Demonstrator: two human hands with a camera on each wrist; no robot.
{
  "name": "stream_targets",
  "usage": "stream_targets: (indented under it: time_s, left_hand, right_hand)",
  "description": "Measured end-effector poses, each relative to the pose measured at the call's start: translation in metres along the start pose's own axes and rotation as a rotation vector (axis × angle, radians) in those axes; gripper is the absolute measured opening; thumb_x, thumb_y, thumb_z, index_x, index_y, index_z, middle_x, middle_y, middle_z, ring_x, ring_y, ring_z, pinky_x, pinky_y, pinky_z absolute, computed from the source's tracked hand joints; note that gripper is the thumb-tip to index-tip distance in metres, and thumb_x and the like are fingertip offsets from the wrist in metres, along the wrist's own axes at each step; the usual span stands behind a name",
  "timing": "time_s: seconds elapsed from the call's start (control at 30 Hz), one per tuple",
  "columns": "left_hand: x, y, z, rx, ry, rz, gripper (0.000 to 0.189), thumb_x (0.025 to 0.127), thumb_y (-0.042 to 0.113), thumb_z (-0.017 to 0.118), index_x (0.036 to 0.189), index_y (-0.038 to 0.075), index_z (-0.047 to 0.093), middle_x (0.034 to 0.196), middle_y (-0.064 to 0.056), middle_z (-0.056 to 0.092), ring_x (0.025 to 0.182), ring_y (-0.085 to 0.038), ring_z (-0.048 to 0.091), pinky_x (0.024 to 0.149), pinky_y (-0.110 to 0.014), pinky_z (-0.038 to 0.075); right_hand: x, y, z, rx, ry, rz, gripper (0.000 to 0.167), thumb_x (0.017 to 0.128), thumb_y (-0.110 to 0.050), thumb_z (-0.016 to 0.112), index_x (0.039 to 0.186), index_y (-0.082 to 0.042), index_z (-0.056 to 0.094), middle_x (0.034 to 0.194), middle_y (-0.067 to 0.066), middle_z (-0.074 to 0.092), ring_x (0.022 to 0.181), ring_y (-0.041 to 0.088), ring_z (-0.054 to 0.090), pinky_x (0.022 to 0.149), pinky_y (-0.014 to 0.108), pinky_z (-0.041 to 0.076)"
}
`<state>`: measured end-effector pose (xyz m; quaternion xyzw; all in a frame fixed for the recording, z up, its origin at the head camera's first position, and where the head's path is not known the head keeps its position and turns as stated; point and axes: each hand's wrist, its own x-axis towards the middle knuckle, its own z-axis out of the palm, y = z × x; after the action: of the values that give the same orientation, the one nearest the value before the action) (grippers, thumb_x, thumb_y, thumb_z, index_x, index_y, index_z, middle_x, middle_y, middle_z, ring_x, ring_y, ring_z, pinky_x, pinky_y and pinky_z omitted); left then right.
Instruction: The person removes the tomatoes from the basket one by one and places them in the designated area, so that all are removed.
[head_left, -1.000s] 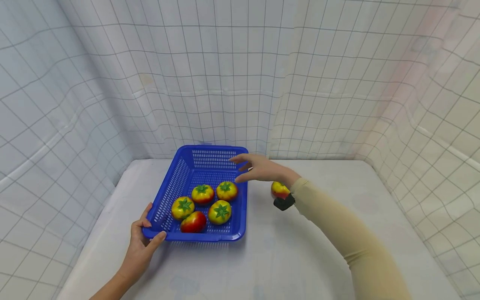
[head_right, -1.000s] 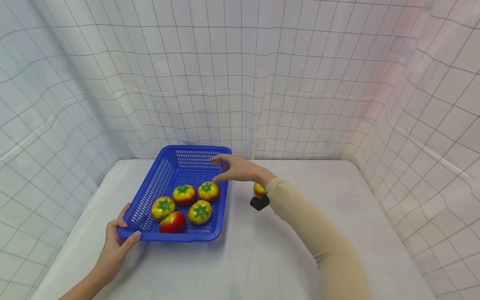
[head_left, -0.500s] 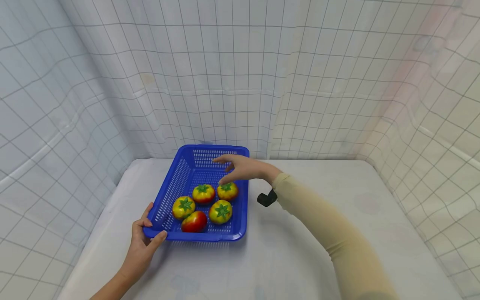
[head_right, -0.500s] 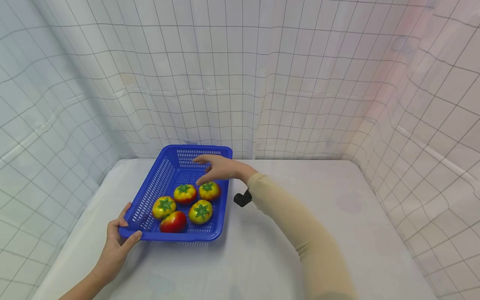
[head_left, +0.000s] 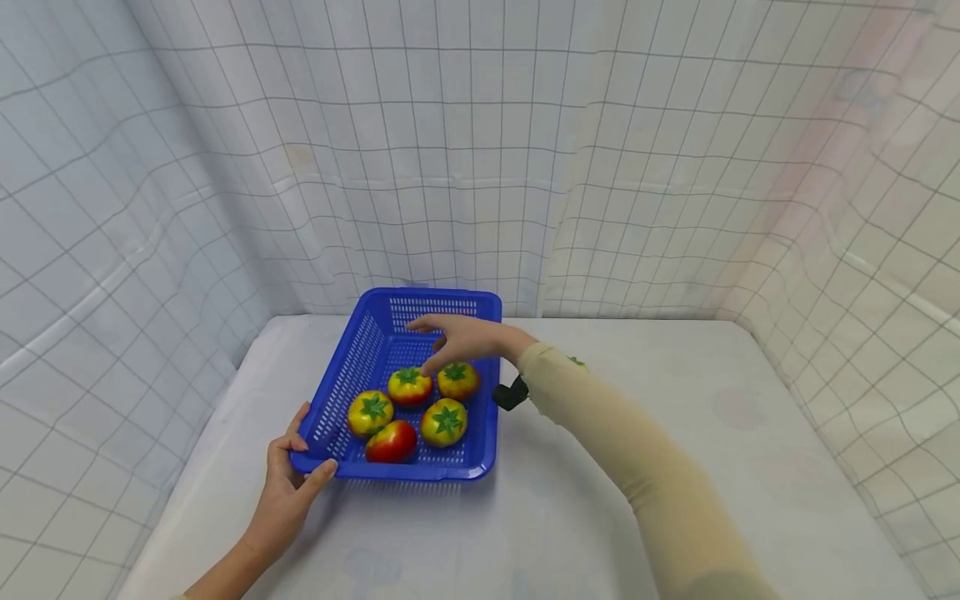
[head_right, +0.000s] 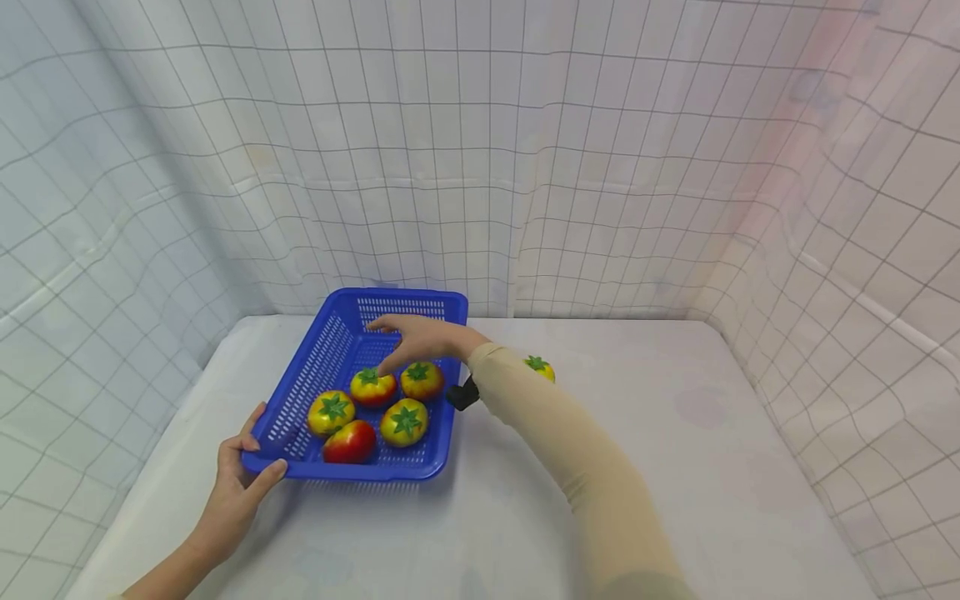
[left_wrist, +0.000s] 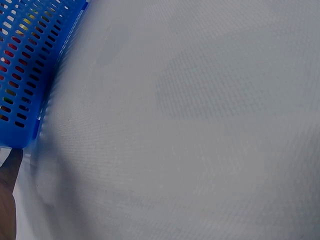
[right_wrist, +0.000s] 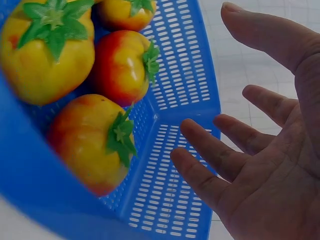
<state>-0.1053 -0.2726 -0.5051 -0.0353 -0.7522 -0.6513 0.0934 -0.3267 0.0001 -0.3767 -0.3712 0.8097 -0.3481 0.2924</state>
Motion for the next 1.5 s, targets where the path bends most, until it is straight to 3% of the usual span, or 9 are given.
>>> stream_targets:
  time_s: [0.3,0.5,0.97,1.23,1.5]
  left_hand:
    - [0.0,-0.001,0.0,0.007,0.005,-0.01,0.04,0.104,0.0,0.054,0.118,0.018,0.022,0.172,0.0,0.002,0.145,-0.045,0.014,0.094,-0.011,0.045]
    - [0.0,0.0,-0.001,0.009,0.0,-0.004,0.039,0.104,0.0,0.054,0.118,0.018,0.021,0.172,-0.001,0.001,0.143,-0.044,0.016,0.095,-0.011,0.044]
    - [0.0,-0.001,-0.004,-0.005,-0.005,-0.008,0.039,0.105,0.001,0.053,0.117,0.019,0.021,0.172,0.0,0.0,0.143,-0.041,0.017,0.096,-0.012,0.044]
    - [-0.001,-0.001,-0.004,0.004,-0.004,-0.016,0.039,0.105,0.001,0.054,0.117,0.018,0.021,0.172,0.0,0.0,0.144,-0.043,0.016,0.096,-0.011,0.044]
    - [0.001,0.001,-0.003,0.014,-0.005,-0.02,0.038,0.105,0.002,0.054,0.117,0.017,0.021,0.172,0.001,0.001,0.143,-0.043,0.018,0.095,-0.012,0.045]
  right_hand:
    - [0.018,-0.004,-0.001,0.049,0.015,0.023,0.082,0.088,-0.033,0.082,0.157,-0.028,0.039,0.16,0.005,0.039,0.132,0.021,0.053,0.112,0.044,0.041]
    - [0.03,0.002,0.004,0.022,-0.027,0.03,0.078,0.088,-0.033,0.081,0.155,-0.027,0.041,0.156,0.006,0.044,0.142,0.024,0.041,0.113,0.046,0.038]
    - [0.045,0.015,0.014,0.012,-0.11,0.116,0.074,0.089,-0.025,0.08,0.154,-0.02,0.045,0.155,0.014,0.046,0.138,0.029,0.046,0.113,0.048,0.039]
    - [0.053,0.018,0.02,-0.039,-0.182,0.163,0.075,0.089,-0.018,0.079,0.155,-0.025,0.044,0.157,0.011,0.044,0.142,0.03,0.041,0.116,0.053,0.033]
    - [0.052,0.016,0.02,-0.076,-0.205,0.233,0.073,0.088,-0.018,0.08,0.152,-0.032,0.048,0.153,0.003,0.048,0.143,0.031,0.039,0.116,0.057,0.031]
